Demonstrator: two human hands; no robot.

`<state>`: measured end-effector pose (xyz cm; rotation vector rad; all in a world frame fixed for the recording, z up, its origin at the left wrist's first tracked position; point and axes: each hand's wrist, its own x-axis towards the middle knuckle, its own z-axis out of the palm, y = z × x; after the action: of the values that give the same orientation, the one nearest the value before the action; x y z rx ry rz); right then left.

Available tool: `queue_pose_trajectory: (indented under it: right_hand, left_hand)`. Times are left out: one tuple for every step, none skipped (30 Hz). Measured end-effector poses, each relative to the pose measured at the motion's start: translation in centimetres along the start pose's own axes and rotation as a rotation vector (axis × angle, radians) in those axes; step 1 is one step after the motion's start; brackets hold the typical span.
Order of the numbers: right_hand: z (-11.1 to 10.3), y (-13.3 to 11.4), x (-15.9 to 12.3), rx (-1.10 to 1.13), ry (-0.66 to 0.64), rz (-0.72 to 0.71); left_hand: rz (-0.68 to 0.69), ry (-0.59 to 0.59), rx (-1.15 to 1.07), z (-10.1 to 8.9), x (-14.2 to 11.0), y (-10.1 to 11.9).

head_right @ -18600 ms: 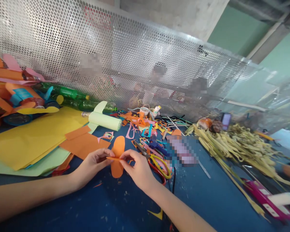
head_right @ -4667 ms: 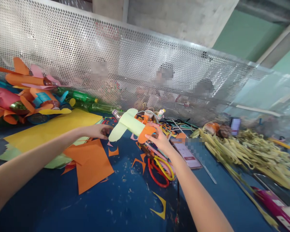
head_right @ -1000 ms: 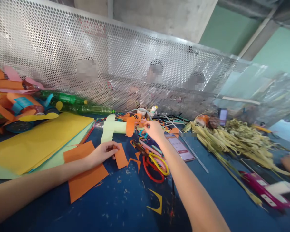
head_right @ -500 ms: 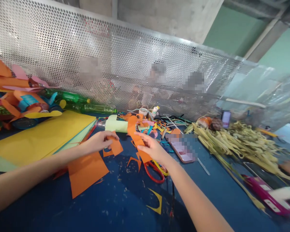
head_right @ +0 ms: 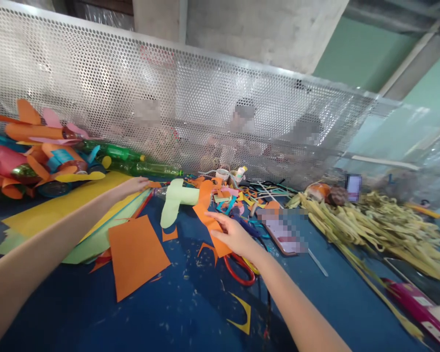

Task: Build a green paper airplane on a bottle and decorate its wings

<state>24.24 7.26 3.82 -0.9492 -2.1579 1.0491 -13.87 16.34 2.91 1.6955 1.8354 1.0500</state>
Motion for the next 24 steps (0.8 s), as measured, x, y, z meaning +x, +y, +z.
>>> queue_pose_trajectory:
  right_hand:
    - [0.1,-0.1,-0.1,0.001,0.0,-0.002]
    - [0.1,-0.2,-0.1,-0.001,0.001,-0.001]
    - [0.2,-0.3,-0.1,-0.005,0.005,0.0]
    - [0.2,-0.4,-0.1,-0.007,0.014,0.003]
    - [0.3,-0.5,-0.1,-0.009,0.027,0.01]
    - [0.3,-0.6,-0.1,-0.01,0.046,0.018]
    - [0.3,-0.7,-0.1,-0.01,0.068,0.025]
    - [0.3,-0.7,0.0,-0.01,0.088,0.029]
    - [0.4,-0.9,0.1,-0.008,0.105,0.028]
    - [0.4,-1.0,0.1,-0.007,0.116,0.025]
    - [0.4,-1.2,0.1,-0.006,0.127,0.019]
    - [0.4,-1.3,0.1,-0.007,0.14,0.014]
    - [0.4,-1.5,0.1,-0.009,0.151,0.017]
    - [0.4,-1.6,0.1,-0.005,0.16,0.024]
    - [0.4,-1.7,0.0,0.005,0.168,0.032]
    - [0.3,-1.7,0.0,0.021,0.179,0.041]
    - [0.2,-1.6,0.0,0.043,0.194,0.047]
    - [0.0,-1.5,0.0,0.068,0.218,0.047]
    - [-0.2,-1.4,0.0,0.092,0.249,0.045]
    - [-0.5,-1.2,0.1,0.111,0.287,0.046]
    - [-0.9,-1.0,0.2,0.127,0.326,0.053]
    - [-1.2,-0.8,0.2,0.145,0.359,0.066]
    - [-1.6,-0.5,0.3,0.168,0.396,0.08]
    - [-2.0,-0.3,0.4,0.193,0.445,0.091]
  left_hand:
    - [0.01,0.028,0.038,0.1,0.0,-0.1]
    - [0.024,0.065,0.074,0.2,-0.2,-0.1]
    - [0.043,0.106,0.106,0.2,-0.5,-0.1]
    - [0.071,0.139,0.129,0.2,-0.8,0.1]
    - [0.102,0.163,0.145,0.3,-1.2,0.3]
    - [0.14,0.179,0.157,0.4,-1.6,0.5]
    - [0.178,0.172,0.163,0.6,-1.9,0.8]
    - [0.202,0.147,0.165,0.8,-2.2,1.1]
    - [0.221,0.106,0.163,1.1,-2.4,1.3]
    - [0.231,0.056,0.157,1.3,-2.5,1.5]
    - [0.237,0.007,0.148,1.6,-2.6,1.7]
    - [0.242,-0.037,0.136,1.7,-2.6,1.8]
    - [0.245,-0.075,0.119,1.8,-2.6,1.9]
    - [0.247,-0.106,0.099,1.8,-2.6,2.0]
    - [0.247,-0.13,0.073,1.6,-2.5,2.1]
    - [0.247,-0.148,0.042,1.4,-2.5,2.3]
    - [0.246,-0.159,0.004,1.2,-2.5,2.5]
    - [0.245,-0.166,-0.04,0.8,-2.4,2.9]
    - [0.245,-0.169,-0.088,0.5,-2.5,3.4]
    - [0.246,-0.171,-0.136,0.1,-2.5,3.9]
    - [0.246,-0.173,-0.194,-0.4,-2.6,4.6]
    - [0.244,-0.178,-0.248,-0.8,-2.8,5.3]
    - [0.24,-0.187,-0.313,-1.3,-2.9,6.1]
    - [0.21,-0.191,-0.449,-1.8,-3.0,6.8]
